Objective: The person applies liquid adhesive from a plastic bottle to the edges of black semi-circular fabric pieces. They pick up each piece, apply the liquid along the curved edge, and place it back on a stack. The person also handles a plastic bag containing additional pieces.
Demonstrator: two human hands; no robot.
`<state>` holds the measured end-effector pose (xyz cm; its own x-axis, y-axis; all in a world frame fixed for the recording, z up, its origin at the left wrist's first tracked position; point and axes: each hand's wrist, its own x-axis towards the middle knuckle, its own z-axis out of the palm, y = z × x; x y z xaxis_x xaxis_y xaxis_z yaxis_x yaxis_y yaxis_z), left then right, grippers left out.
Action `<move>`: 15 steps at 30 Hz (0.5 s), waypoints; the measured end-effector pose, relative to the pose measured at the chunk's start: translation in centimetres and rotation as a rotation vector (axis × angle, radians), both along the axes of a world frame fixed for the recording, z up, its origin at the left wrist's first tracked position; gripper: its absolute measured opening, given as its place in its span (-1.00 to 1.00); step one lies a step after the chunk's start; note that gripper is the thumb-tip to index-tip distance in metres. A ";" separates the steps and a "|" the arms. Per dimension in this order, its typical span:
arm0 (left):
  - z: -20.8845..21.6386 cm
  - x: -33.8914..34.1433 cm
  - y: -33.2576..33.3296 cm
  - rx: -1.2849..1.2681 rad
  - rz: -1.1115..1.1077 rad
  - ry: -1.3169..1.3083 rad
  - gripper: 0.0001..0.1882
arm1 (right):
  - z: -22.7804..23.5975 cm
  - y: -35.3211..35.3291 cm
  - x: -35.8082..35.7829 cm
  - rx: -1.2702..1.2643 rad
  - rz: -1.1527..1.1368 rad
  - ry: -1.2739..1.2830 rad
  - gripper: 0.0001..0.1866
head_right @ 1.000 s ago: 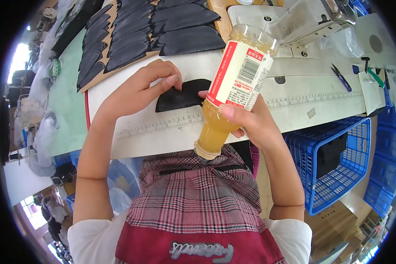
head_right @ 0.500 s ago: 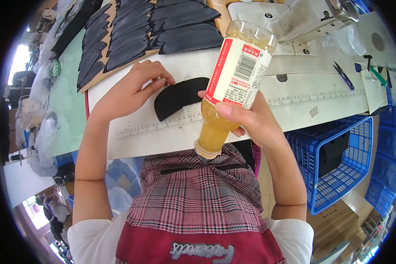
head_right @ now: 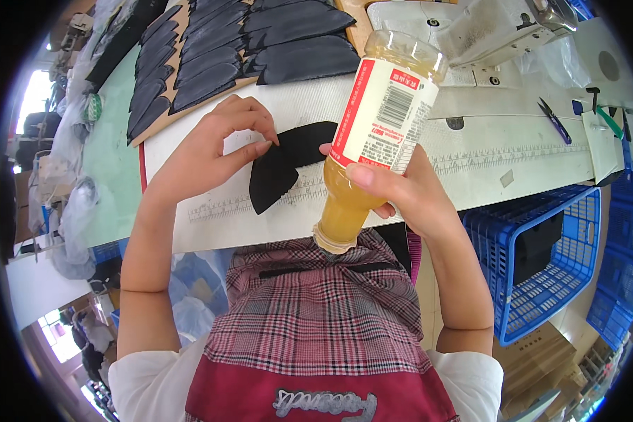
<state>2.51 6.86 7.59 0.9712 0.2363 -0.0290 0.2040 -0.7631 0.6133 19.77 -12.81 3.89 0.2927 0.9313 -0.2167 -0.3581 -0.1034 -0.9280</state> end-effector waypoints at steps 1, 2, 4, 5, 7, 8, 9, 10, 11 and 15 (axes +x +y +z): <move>0.0 0.1 -0.1 -0.007 -0.010 -0.008 -0.89 | 0.0 0.1 -0.1 -0.002 -0.014 0.004 -0.37; 0.1 0.1 -0.1 -0.015 -0.021 -0.016 -0.90 | 0.1 0.1 -0.3 -0.005 -0.029 0.008 -0.38; 0.7 -0.1 -0.4 -0.105 0.024 0.027 -0.91 | 0.5 0.3 -0.1 -0.033 -0.009 -0.005 -0.41; 1.1 -0.2 -0.4 -0.147 0.046 0.047 -0.91 | 0.7 0.3 0.0 -0.045 0.001 -0.012 -0.42; 1.3 -0.6 -0.3 -0.313 0.089 0.074 -0.92 | 0.4 0.3 0.0 -0.035 -0.014 -0.003 -0.44; 1.6 -0.8 -0.1 -0.393 0.113 0.086 -0.92 | 0.3 0.3 0.0 -0.027 -0.020 0.002 -0.45; 1.9 -1.0 -0.2 -0.386 0.122 0.080 -0.93 | 0.2 0.3 0.0 -0.024 -0.018 0.003 -0.46; 2.2 -1.2 -0.3 -0.379 0.131 0.074 -0.93 | 0.2 0.3 0.0 -0.021 -0.017 0.004 -0.46; 2.7 -1.4 -0.3 -0.371 0.138 0.069 -0.94 | 0.1 0.2 0.0 -0.018 -0.017 0.006 -0.47; 4.2 -2.8 1.1 -0.384 0.255 0.042 -0.90 | -0.1 0.2 0.2 -0.044 0.001 0.016 -0.48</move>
